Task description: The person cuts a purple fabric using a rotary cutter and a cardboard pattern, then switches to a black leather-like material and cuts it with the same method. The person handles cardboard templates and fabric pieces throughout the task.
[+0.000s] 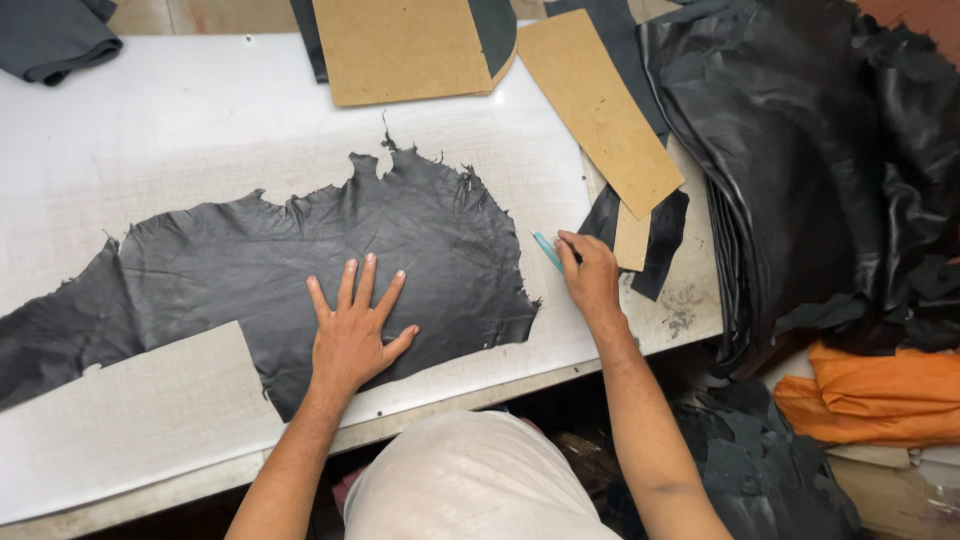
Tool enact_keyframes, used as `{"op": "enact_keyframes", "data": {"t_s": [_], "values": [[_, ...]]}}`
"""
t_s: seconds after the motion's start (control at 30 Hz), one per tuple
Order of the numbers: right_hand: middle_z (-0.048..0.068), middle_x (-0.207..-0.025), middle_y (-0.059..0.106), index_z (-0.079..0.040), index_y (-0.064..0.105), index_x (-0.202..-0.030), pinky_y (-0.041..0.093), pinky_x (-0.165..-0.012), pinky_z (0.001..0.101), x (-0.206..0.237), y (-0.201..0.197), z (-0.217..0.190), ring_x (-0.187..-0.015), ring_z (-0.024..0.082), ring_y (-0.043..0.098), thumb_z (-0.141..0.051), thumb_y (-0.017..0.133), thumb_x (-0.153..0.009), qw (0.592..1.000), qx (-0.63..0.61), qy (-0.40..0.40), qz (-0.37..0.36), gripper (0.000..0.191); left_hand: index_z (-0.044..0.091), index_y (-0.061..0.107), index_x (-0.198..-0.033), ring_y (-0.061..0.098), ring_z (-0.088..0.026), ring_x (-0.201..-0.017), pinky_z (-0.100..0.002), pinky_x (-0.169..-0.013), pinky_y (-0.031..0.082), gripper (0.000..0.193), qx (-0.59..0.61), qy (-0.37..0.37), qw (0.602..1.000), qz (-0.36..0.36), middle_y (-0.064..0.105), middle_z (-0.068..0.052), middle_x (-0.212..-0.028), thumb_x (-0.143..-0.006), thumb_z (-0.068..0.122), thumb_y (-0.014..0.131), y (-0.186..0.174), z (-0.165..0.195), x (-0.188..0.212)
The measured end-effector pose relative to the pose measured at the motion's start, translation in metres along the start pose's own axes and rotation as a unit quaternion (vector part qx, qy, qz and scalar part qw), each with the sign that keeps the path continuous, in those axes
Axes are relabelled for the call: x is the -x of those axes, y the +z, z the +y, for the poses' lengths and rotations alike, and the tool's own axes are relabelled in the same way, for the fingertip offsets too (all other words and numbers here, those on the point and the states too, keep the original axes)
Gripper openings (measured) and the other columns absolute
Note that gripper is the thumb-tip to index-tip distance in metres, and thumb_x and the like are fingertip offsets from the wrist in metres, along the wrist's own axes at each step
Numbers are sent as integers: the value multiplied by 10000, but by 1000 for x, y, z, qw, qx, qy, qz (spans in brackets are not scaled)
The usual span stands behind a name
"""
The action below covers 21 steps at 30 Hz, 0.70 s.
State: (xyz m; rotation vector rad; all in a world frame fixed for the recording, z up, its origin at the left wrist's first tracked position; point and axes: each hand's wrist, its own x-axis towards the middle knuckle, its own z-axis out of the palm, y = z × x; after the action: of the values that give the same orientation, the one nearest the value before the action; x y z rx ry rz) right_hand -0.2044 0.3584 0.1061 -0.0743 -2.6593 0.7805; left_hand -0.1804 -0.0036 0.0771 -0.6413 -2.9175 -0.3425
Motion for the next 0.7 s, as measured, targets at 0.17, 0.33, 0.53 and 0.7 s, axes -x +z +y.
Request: {"op": "enact_keyframes", "data": {"t_s": [0.17,0.33,0.53,0.7], "values": [[133,-992,716,-40,753,-1111,549,-822,365,-2,-3,-12,-923,261,694,-89,797,-839,989,-5,92,-115,280,321,536,-1456,297,-369,-1491,-798,-1127,138,756,11,5,1000,27,354,-150,-1608,-796,677,637,0,1,-1],[93,-972,708,-46,778,-1062,564,-814,328,-7,6,33,-896,198,690,-69,801,-858,982,-48,86,-162,206,313,647,-1315,423,-284,-1452,-729,-1177,225,529,31,37,997,54,473,-74,-1551,-851,562,693,12,-1,8],[33,-1014,662,-1,640,-1298,525,-599,233,-40,-24,124,-800,97,642,-53,664,-1035,925,-337,167,54,269,211,583,-1478,426,-260,-1528,-528,-1284,273,490,18,-7,997,81,460,-94,-1631,-1031,404,639,16,1,17],[-32,-882,613,-140,615,-1105,363,-469,227,-55,-43,161,-629,104,587,-243,669,-1023,809,-441,381,74,143,9,375,-1535,259,-315,-1516,-563,-1214,142,890,49,-60,997,4,305,-196,-1633,-896,590,592,13,40,16]]}}
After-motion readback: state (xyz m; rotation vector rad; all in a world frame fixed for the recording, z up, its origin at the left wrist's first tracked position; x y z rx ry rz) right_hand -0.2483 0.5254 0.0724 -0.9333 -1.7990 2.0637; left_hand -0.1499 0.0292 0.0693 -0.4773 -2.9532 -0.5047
